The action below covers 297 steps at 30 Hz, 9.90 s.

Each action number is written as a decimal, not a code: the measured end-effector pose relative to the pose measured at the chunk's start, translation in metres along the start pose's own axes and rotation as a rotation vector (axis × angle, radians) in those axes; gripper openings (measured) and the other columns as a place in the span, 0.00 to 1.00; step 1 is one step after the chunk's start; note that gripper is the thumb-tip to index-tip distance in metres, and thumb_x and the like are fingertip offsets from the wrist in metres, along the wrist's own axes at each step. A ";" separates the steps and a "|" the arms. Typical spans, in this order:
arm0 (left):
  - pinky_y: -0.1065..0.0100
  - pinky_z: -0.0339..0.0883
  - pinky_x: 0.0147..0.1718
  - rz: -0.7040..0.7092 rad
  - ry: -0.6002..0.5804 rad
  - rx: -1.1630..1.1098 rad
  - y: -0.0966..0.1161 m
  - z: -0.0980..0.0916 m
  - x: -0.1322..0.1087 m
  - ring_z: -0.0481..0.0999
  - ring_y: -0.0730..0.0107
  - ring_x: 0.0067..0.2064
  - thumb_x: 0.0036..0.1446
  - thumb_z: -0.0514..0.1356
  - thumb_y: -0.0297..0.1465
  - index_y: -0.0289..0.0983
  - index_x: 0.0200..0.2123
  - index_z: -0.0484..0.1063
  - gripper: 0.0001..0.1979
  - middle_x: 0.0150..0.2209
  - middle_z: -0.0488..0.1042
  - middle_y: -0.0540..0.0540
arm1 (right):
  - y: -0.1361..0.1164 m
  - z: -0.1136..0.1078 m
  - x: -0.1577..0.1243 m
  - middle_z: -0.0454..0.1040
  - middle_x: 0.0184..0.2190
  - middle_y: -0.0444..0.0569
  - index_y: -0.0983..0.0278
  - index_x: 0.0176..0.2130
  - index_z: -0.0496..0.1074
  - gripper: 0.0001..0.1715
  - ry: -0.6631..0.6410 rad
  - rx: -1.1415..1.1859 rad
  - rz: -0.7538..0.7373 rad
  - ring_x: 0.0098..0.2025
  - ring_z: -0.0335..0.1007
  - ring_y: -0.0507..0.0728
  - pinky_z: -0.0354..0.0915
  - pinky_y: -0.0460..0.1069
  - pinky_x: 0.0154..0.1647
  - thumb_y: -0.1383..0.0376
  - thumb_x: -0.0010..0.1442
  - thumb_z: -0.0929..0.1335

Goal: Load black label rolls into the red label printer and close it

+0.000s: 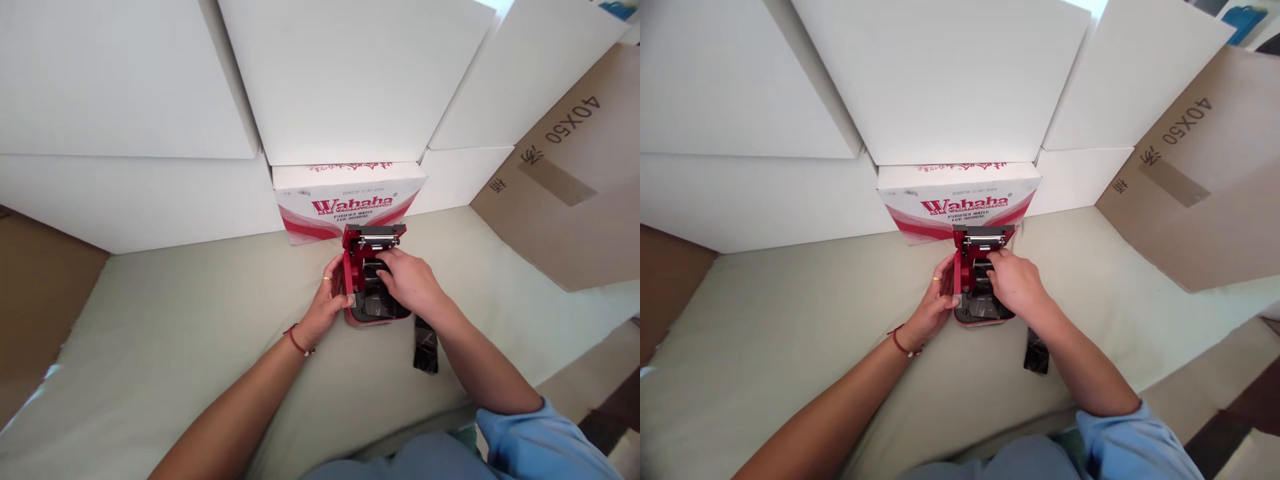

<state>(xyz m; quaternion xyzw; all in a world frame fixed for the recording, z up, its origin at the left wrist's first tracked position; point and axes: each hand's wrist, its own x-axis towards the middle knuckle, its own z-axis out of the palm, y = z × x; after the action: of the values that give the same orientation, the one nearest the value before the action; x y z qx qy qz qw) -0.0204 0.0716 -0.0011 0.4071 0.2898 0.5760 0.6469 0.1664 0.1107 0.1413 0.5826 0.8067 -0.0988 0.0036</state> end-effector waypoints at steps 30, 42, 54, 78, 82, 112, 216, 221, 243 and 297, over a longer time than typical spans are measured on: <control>0.38 0.51 0.78 0.405 0.098 0.593 0.017 0.014 -0.020 0.56 0.45 0.80 0.67 0.64 0.38 0.48 0.73 0.61 0.34 0.77 0.57 0.39 | 0.035 0.063 -0.101 0.73 0.72 0.54 0.56 0.74 0.65 0.31 0.345 0.218 -0.517 0.76 0.66 0.62 0.63 0.71 0.77 0.67 0.76 0.66; 0.41 0.68 0.70 0.847 -0.187 1.274 0.008 0.032 -0.036 0.81 0.54 0.59 0.63 0.63 0.28 0.51 0.67 0.73 0.29 0.52 0.84 0.43 | 0.060 0.014 -0.034 0.84 0.58 0.55 0.57 0.55 0.82 0.26 0.824 0.791 -0.081 0.66 0.78 0.64 0.69 0.66 0.73 0.53 0.81 0.58; 0.38 0.61 0.75 0.823 -0.194 1.270 0.003 0.027 -0.039 0.77 0.50 0.68 0.63 0.65 0.28 0.54 0.66 0.74 0.29 0.57 0.82 0.44 | 0.046 0.009 0.003 0.83 0.62 0.50 0.55 0.57 0.83 0.30 0.434 0.665 -0.252 0.66 0.77 0.59 0.65 0.62 0.75 0.46 0.80 0.58; 0.46 0.66 0.68 0.438 0.049 0.715 0.032 0.013 -0.018 0.82 0.55 0.56 0.71 0.60 0.32 0.47 0.65 0.73 0.21 0.48 0.85 0.44 | 0.045 0.066 -0.060 0.76 0.69 0.52 0.55 0.68 0.74 0.25 0.425 0.354 -0.304 0.75 0.68 0.61 0.61 0.69 0.77 0.62 0.80 0.60; 0.48 0.53 0.77 0.312 0.119 0.460 0.027 0.012 -0.017 0.67 0.51 0.74 0.63 0.68 0.35 0.49 0.69 0.69 0.32 0.66 0.73 0.44 | 0.038 0.072 -0.071 0.76 0.69 0.54 0.57 0.69 0.72 0.24 0.505 0.387 -0.350 0.75 0.68 0.62 0.56 0.70 0.79 0.63 0.78 0.63; 0.46 0.51 0.78 0.070 -0.014 0.084 -0.006 -0.001 -0.002 0.56 0.46 0.79 0.54 0.71 0.39 0.52 0.76 0.55 0.49 0.79 0.58 0.47 | -0.001 -0.005 -0.001 0.85 0.57 0.52 0.59 0.56 0.81 0.19 -0.110 -0.096 -0.113 0.55 0.84 0.66 0.77 0.58 0.51 0.63 0.77 0.63; 0.56 0.60 0.70 0.970 -0.049 1.498 0.037 0.062 -0.042 0.76 0.60 0.56 0.63 0.65 0.25 0.44 0.55 0.81 0.18 0.45 0.82 0.45 | 0.049 0.003 -0.019 0.85 0.58 0.55 0.63 0.58 0.82 0.20 0.545 0.509 -0.370 0.61 0.81 0.60 0.74 0.58 0.66 0.56 0.78 0.66; 0.53 0.53 0.76 0.982 -0.010 1.505 0.032 0.058 -0.044 0.71 0.56 0.62 0.62 0.66 0.26 0.46 0.53 0.82 0.18 0.48 0.79 0.42 | 0.053 0.024 -0.046 0.83 0.61 0.55 0.64 0.60 0.80 0.19 0.530 0.385 -0.450 0.64 0.80 0.60 0.73 0.59 0.70 0.61 0.78 0.66; 0.46 0.65 0.72 0.389 0.057 0.789 0.037 0.005 -0.023 0.83 0.59 0.59 0.70 0.62 0.30 0.47 0.63 0.73 0.20 0.48 0.86 0.46 | 0.042 0.045 -0.060 0.87 0.54 0.52 0.62 0.53 0.84 0.16 0.563 0.338 -0.350 0.59 0.84 0.61 0.79 0.60 0.64 0.66 0.77 0.66; 0.45 0.58 0.77 0.018 0.013 0.184 0.006 -0.006 -0.006 0.56 0.46 0.81 0.52 0.73 0.48 0.53 0.75 0.56 0.50 0.81 0.55 0.44 | 0.113 0.001 -0.077 0.86 0.43 0.52 0.58 0.49 0.84 0.18 0.011 0.332 -0.059 0.41 0.83 0.62 0.76 0.53 0.42 0.54 0.71 0.68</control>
<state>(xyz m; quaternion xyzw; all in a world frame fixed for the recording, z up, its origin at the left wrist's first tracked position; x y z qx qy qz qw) -0.0296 0.0672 0.0005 0.4635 0.3420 0.5554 0.5997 0.2976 0.0724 0.1320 0.5519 0.7960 -0.2275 -0.0998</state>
